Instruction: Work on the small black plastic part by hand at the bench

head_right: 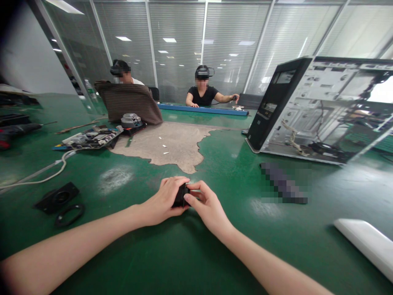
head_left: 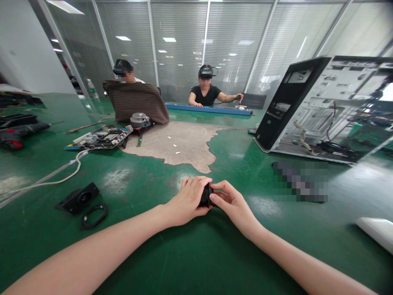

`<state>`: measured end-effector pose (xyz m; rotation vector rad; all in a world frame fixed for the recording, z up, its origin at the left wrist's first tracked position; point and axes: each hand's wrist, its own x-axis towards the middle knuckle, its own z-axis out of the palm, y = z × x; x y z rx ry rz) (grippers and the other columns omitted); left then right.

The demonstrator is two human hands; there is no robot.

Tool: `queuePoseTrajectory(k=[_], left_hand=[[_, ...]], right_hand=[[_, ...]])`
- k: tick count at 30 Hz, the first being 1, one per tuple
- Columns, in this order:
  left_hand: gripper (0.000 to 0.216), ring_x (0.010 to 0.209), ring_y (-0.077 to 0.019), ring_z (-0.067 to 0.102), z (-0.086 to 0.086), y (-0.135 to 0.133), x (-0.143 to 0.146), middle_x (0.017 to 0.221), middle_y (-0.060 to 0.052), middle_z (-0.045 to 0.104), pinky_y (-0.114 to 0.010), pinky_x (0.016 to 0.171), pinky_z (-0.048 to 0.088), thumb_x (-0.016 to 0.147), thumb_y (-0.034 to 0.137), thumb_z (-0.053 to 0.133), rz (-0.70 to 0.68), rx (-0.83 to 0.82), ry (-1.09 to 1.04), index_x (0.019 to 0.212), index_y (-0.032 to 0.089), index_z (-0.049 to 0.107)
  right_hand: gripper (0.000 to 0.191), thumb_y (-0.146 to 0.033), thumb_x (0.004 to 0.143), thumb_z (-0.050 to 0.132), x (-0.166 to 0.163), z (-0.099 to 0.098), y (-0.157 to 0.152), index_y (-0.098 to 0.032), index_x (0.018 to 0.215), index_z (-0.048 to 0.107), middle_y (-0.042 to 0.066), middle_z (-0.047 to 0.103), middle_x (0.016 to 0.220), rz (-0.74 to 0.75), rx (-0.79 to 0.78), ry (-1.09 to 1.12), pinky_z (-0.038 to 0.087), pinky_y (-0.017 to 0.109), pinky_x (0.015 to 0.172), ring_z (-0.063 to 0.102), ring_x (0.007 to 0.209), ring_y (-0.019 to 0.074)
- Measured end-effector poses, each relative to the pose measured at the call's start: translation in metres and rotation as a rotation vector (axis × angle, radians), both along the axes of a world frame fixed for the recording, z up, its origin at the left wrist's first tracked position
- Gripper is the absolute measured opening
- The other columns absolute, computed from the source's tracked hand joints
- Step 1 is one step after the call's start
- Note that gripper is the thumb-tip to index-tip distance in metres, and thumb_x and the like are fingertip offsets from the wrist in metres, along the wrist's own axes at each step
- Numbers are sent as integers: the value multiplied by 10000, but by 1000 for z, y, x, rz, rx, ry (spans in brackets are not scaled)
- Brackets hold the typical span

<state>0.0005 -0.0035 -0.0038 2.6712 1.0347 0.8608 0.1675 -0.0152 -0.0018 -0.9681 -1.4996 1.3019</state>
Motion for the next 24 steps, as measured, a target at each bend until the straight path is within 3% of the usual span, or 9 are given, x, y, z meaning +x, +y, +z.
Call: queuePoseTrajectory(k=[6, 12, 16, 24], left_hand=[[611, 1098, -243, 398, 1, 0, 1, 1174, -114, 431, -409, 903, 304, 724, 223, 585, 2, -17, 0, 1220, 184, 229], [635, 1098, -242, 395, 0, 0, 0, 1184, -113, 425, -406, 899, 300, 711, 195, 588, -2, -11, 4, 1225, 189, 215], [609, 1101, -242, 393, -1, 1, 0, 1182, -115, 425, -404, 901, 297, 734, 235, 584, -4, -5, -1, 1219, 185, 219], [605, 1107, -240, 391, 1, 0, 0, 1185, -112, 425, -400, 905, 297, 732, 227, 588, -1, -21, -1, 1218, 181, 231]], right_hand=[[224, -295, 766, 563, -1, 0, 1, -225, 966, 489, 25, 540, 1008, 22, -14, -27, 469, 306, 785, 564, 888, 146], [233, -312, 726, 617, 0, 3, -2, -232, 881, 463, -4, 539, 898, 102, -23, 41, 465, 301, 744, 564, 843, 146], [178, -330, 763, 574, 0, 2, -1, -223, 844, 457, -13, 530, 865, 73, -9, 33, 458, 276, 720, 553, 810, 128], [194, -306, 781, 552, 1, -2, 3, -228, 946, 485, 6, 537, 932, 77, 13, -18, 455, 290, 764, 551, 853, 137]])
